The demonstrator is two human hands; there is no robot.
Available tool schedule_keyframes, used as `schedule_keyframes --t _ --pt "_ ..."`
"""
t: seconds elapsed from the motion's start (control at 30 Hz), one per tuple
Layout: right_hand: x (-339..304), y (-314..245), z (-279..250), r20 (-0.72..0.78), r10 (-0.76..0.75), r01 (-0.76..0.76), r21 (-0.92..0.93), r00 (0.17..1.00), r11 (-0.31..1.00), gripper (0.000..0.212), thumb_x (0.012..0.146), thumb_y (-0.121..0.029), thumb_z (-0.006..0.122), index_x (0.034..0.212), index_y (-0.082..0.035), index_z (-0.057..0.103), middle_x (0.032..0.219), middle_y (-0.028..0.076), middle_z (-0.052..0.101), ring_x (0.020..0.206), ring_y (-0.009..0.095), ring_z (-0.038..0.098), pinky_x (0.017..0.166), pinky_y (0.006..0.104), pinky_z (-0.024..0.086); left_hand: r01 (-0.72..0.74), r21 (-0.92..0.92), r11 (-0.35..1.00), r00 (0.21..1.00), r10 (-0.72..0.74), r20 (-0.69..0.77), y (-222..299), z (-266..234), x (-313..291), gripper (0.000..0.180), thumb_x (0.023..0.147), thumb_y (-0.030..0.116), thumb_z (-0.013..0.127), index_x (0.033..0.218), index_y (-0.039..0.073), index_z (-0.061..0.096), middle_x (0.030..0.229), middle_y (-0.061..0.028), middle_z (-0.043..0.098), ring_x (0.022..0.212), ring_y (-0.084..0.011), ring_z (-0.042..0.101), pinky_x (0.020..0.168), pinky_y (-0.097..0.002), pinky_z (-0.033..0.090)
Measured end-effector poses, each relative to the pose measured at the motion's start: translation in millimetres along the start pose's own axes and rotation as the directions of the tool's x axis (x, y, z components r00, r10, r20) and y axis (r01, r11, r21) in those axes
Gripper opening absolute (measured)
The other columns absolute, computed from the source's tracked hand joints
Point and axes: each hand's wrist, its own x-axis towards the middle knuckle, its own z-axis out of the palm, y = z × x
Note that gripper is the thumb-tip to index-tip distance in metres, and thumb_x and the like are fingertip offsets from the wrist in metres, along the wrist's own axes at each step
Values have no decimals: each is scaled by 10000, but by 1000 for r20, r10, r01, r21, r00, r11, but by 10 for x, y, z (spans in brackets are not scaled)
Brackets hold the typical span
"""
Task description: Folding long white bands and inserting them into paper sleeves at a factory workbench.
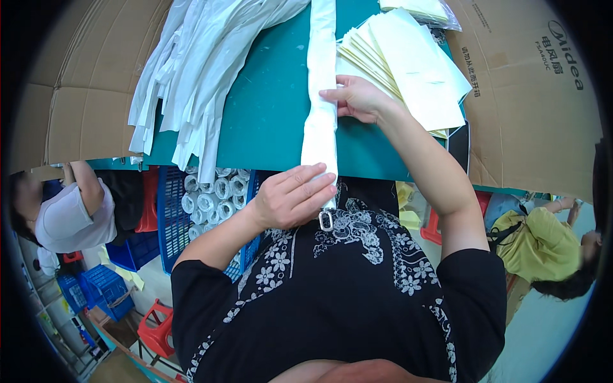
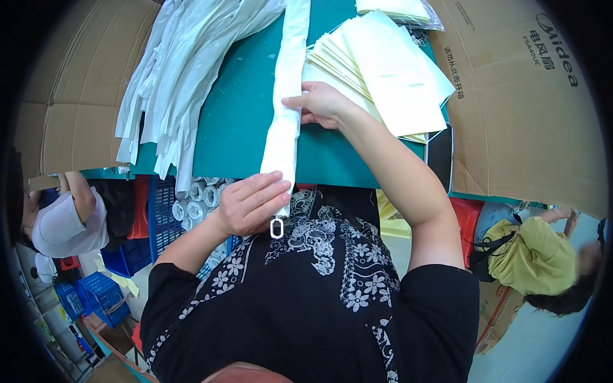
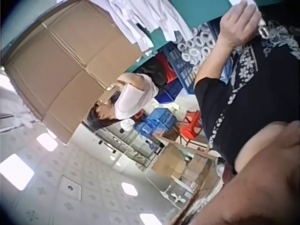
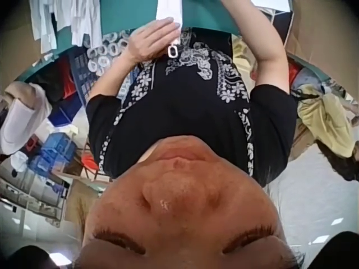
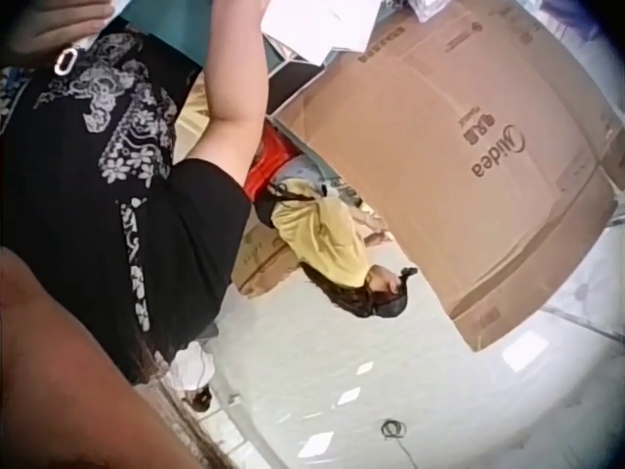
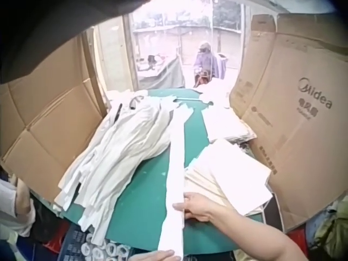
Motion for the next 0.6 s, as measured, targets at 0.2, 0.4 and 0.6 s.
schedule_keyframes --t 0.2,0.4,0.6 --pt "-42 313 64 -19 -46 48 108 999 993 236 863 -92 587 1082 -7 567 1004 76 629 860 153 623 771 296 518 547 -483 684 825 -539 170 -35 92 162 182 770 82 667 931 43 592 770 -66 655 645 -163 642 545 -274 502" --pt "-275 376 119 27 -124 122 69 992 990 228 931 -218 497 1066 -56 583 942 25 621 861 108 582 787 264 479 713 -599 -365 195 -717 669 -388 265 175 209 854 131 626 961 19 486 832 -53 598 700 -101 616 567 -239 503" --pt "-408 449 -94 303 -304 418 -463 903 782 263 916 -263 520 1005 -24 585 799 13 597 696 83 525 642 250 441 458 -529 -715 180 -509 842 -425 273 184 227 883 159 579 1027 -8 526 911 -88 619 771 -161 645 692 -310 558"
